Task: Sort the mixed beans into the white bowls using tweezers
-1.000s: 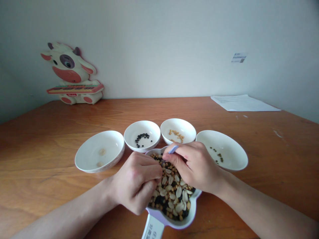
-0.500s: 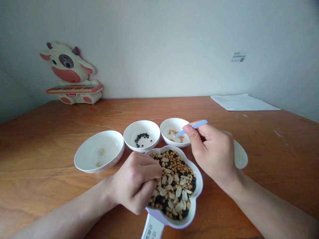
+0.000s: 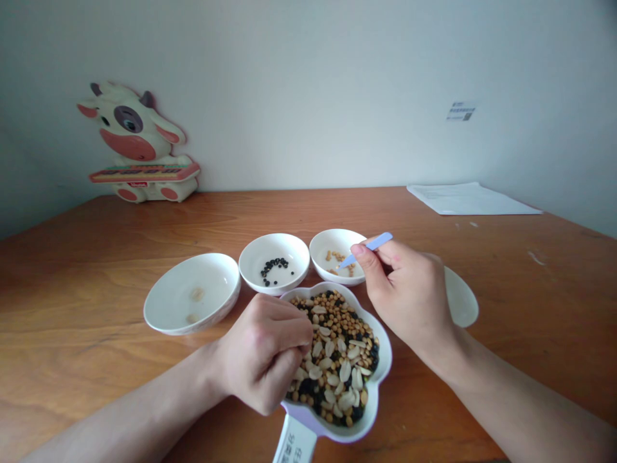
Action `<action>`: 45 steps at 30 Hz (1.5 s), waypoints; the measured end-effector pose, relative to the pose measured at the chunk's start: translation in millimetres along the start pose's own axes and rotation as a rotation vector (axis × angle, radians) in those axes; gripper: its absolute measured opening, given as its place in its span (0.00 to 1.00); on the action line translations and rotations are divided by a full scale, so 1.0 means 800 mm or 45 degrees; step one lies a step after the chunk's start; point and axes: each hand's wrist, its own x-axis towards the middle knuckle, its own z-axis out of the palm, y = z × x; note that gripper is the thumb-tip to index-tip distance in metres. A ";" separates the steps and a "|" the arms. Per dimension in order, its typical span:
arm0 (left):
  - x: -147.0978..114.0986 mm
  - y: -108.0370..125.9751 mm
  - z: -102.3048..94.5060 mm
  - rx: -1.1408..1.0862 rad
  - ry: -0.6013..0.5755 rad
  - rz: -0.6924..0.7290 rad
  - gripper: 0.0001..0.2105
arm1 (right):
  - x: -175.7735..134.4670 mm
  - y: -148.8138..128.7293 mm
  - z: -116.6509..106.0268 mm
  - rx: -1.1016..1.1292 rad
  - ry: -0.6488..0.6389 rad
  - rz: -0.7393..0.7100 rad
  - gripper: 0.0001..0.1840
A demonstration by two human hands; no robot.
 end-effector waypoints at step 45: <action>-0.002 0.001 0.001 -0.015 0.002 -0.012 0.10 | -0.011 -0.012 0.004 0.411 -0.498 -0.188 0.15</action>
